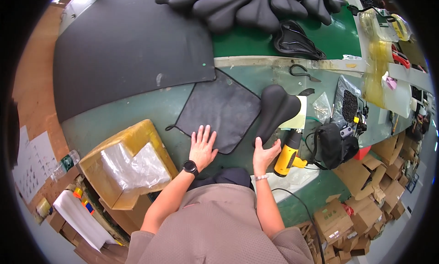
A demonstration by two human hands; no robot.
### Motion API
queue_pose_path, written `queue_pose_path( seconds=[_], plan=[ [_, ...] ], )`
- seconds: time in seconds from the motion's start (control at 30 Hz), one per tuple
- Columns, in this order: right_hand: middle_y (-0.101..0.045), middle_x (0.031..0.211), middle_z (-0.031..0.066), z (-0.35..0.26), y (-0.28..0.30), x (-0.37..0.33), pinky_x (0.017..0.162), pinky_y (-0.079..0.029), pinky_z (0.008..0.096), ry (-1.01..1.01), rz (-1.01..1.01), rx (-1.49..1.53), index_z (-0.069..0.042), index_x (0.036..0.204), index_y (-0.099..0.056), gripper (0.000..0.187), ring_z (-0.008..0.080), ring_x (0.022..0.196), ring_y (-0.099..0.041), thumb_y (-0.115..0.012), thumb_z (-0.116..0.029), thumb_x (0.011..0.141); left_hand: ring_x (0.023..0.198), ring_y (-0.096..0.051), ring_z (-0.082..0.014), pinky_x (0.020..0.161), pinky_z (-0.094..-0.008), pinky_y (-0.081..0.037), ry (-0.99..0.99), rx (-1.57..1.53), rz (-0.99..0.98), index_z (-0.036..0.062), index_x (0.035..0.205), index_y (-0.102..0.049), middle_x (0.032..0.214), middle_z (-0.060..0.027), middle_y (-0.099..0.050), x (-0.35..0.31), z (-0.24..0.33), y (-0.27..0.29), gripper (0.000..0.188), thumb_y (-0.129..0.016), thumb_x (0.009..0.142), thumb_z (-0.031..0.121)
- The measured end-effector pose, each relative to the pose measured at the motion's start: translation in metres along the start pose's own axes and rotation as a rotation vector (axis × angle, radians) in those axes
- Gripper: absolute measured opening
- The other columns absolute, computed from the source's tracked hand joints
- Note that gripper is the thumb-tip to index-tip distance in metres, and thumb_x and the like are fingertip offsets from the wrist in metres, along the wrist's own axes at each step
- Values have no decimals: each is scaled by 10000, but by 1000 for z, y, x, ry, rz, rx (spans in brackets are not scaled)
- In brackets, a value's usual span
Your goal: Folding a cardboard box, taping it shut, and then preparing bicycle seats for packaging into the box.
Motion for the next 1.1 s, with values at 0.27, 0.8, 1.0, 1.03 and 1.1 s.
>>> queue_pose_path(
  seconds=[0.27, 0.8, 1.0, 1.03, 1.1],
  plan=[
    [-654, 992, 74, -8, -8, 13, 847, -471, 302, -389, -258, 657, 34, 1081, -619, 479, 175, 903, -596, -807, -319, 817, 1415, -316, -385, 1132, -541, -302, 105, -165, 163, 48, 1378, -491, 1505, -199, -366, -21, -9, 24, 664, -721, 819, 321],
    [-430, 1335, 220, -104, -71, -83, 930, -442, 491, 887, -360, -237, -149, 1401, -490, 601, 409, 1075, -499, -703, -233, 846, 1032, -637, -344, 891, -409, -520, 175, -592, 556, 31, 1034, -644, 1094, -148, -672, -139, -14, 96, 240, -718, 840, 150],
    [-491, 1259, 257, -103, -93, -80, 882, -452, 483, 887, -433, -329, -138, 1422, -470, 631, 416, 1032, -513, -704, -253, 847, 989, -584, -375, 892, -446, -469, 644, -357, 919, 1, 1073, -597, 1042, -168, -620, -235, -116, 122, 338, -745, 819, 168],
    [-494, 1248, 270, -95, -89, -82, 892, -453, 482, 862, -446, -334, -143, 1425, -469, 627, 418, 1038, -515, -698, -249, 851, 997, -559, -379, 901, -453, -451, 707, -236, 937, -8, 1103, -576, 1061, -179, -595, -240, -126, 127, 403, -761, 807, 193],
    [-493, 1235, 280, -68, -69, -92, 907, -452, 483, 872, -456, -349, -152, 1440, -456, 654, 424, 1051, -512, -708, -238, 843, 1010, -539, -381, 908, -456, -442, 689, -124, 959, -13, 1137, -556, 1082, -187, -570, -235, -129, 132, 480, -780, 785, 224]
  ],
)
Point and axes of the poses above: each hand's wrist, its own x-axis towards the middle knuckle, its own y-axis out of the back of the hand, z = x × y, the point moved 8 cm from there along x, towards the middle knuckle
